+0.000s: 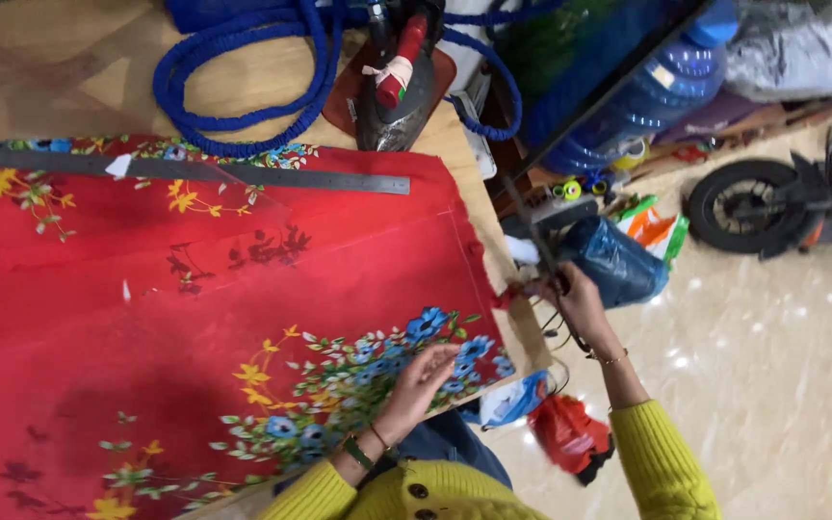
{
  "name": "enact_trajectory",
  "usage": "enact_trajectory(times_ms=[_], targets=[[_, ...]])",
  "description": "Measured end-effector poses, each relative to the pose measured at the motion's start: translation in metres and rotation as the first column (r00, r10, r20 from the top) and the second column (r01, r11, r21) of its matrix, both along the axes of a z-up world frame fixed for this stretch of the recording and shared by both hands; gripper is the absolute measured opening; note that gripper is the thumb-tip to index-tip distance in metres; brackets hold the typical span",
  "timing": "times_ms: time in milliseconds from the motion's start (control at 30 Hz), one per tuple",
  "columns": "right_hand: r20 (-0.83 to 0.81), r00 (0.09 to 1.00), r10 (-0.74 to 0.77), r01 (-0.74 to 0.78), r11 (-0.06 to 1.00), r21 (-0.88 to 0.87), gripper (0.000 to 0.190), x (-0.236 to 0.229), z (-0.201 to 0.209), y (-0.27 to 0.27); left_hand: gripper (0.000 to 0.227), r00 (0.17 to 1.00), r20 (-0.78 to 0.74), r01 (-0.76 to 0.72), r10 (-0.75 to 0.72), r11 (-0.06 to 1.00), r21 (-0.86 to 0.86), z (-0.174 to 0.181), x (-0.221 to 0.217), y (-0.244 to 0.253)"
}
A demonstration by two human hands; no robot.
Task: The person uses a pair of scissors to cut a large piece of red floral fabric laid out on a wooden table. They follow white chalk lines drawn on the fabric to create a specific shape, cutting along the edges and curves while holding the material steady with their left hand.
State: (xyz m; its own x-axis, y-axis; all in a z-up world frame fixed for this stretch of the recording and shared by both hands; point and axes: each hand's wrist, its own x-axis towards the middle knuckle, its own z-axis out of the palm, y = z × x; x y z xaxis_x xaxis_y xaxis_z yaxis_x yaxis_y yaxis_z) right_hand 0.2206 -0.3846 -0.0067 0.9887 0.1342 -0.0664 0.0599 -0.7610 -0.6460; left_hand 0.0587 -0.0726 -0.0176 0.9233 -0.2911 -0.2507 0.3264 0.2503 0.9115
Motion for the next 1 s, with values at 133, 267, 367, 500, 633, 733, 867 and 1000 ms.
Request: enact_trajectory(times_ms=[133, 267, 367, 500, 633, 733, 867, 1000], targets=[[-0.252, 0.959, 0.129, -0.114, 0.991, 0.070, 0.034, 0.025, 0.049, 0.007, 0.039, 0.872, 0.489, -0.259, -0.012, 0.836, 0.483, 0.014, 0.047, -0.030], [-0.385, 0.869, 0.311, -0.234, 0.944, 0.234, 0.026, 0.057, 0.079, -0.009, 0.070, 0.828, 0.516, -0.397, -0.219, 0.421, 0.815, 0.001, 0.082, -0.067], [-0.442, 0.783, 0.437, -0.302, 0.889, 0.344, 0.028, 0.087, 0.104, -0.012, 0.080, 0.844, 0.482, -0.429, -0.234, 0.245, 0.869, -0.016, 0.108, -0.083], [-0.570, 0.641, 0.513, -0.518, 0.838, 0.171, 0.050, 0.140, 0.105, -0.033, 0.088, 0.877, 0.445, -0.441, -0.183, 0.066, 0.895, -0.037, 0.133, -0.090], [-0.664, 0.569, 0.486, -0.578, 0.810, 0.097, 0.062, 0.187, 0.100, -0.033, 0.088, 0.891, 0.431, -0.432, -0.138, 0.028, 0.901, -0.040, 0.143, -0.091], [-0.706, 0.483, 0.518, -0.595, 0.786, 0.170, 0.057, 0.214, 0.092, -0.037, 0.091, 0.898, 0.420, -0.422, -0.131, 0.013, 0.906, -0.042, 0.145, -0.094], [-0.750, 0.386, 0.536, -0.580, 0.774, 0.254, 0.050, 0.244, 0.094, -0.039, 0.094, 0.889, 0.436, -0.441, -0.143, -0.002, 0.898, -0.043, 0.144, -0.094], [-0.846, 0.344, 0.407, -0.432, 0.869, 0.242, 0.056, 0.265, 0.079, -0.055, 0.096, 0.877, 0.458, -0.461, -0.146, 0.015, 0.887, -0.043, 0.144, -0.093]])
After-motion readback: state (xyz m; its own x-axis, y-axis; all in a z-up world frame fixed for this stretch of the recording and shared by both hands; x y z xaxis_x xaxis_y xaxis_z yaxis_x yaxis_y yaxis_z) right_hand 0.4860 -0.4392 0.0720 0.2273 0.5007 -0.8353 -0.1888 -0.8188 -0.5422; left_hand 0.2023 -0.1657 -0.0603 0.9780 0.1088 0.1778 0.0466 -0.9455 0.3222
